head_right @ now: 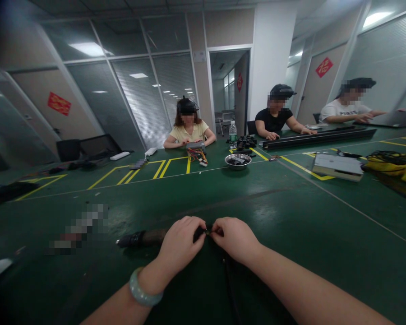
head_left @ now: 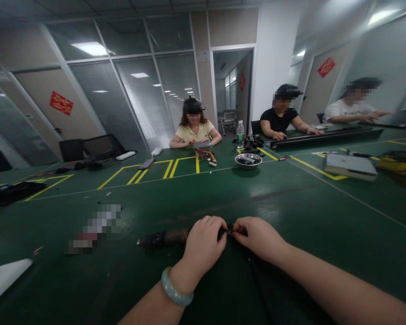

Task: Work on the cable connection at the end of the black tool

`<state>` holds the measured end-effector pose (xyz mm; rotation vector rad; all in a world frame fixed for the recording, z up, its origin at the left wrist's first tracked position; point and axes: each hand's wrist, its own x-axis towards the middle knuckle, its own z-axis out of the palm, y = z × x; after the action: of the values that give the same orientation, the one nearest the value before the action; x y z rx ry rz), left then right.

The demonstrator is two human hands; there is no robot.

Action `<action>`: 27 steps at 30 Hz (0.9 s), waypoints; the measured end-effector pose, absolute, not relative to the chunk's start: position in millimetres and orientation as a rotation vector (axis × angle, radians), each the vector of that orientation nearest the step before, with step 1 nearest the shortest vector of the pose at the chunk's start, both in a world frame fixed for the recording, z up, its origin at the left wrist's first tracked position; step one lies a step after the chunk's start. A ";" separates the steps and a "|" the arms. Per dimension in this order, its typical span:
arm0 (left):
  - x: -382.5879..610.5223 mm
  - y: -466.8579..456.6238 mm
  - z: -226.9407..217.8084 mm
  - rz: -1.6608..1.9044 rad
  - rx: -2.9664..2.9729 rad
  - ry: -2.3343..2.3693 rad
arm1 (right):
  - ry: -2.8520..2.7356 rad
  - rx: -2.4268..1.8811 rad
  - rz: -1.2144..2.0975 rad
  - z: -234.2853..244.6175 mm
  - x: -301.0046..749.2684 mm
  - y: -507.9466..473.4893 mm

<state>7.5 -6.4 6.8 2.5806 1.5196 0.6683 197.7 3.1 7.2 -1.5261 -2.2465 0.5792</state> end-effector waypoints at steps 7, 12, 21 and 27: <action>7.4 -4.1 6.7 0.666 2.584 1.495 | -2.270 -1.513 0.476 2.1 197.9 4.0; 7.0 -3.4 5.0 0.690 2.576 1.482 | -2.285 -1.539 0.451 4.4 195.3 2.9; 7.3 -5.9 8.7 0.679 2.583 1.477 | -2.299 -1.520 0.452 6.7 193.1 1.2; 8.0 -6.2 10.2 0.649 2.608 1.492 | -2.292 -1.531 0.461 6.7 192.8 1.2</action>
<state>8.0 -6.2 10.2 2.6076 1.4915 0.6492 192.8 1.2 6.7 -1.5311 -2.2916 0.4611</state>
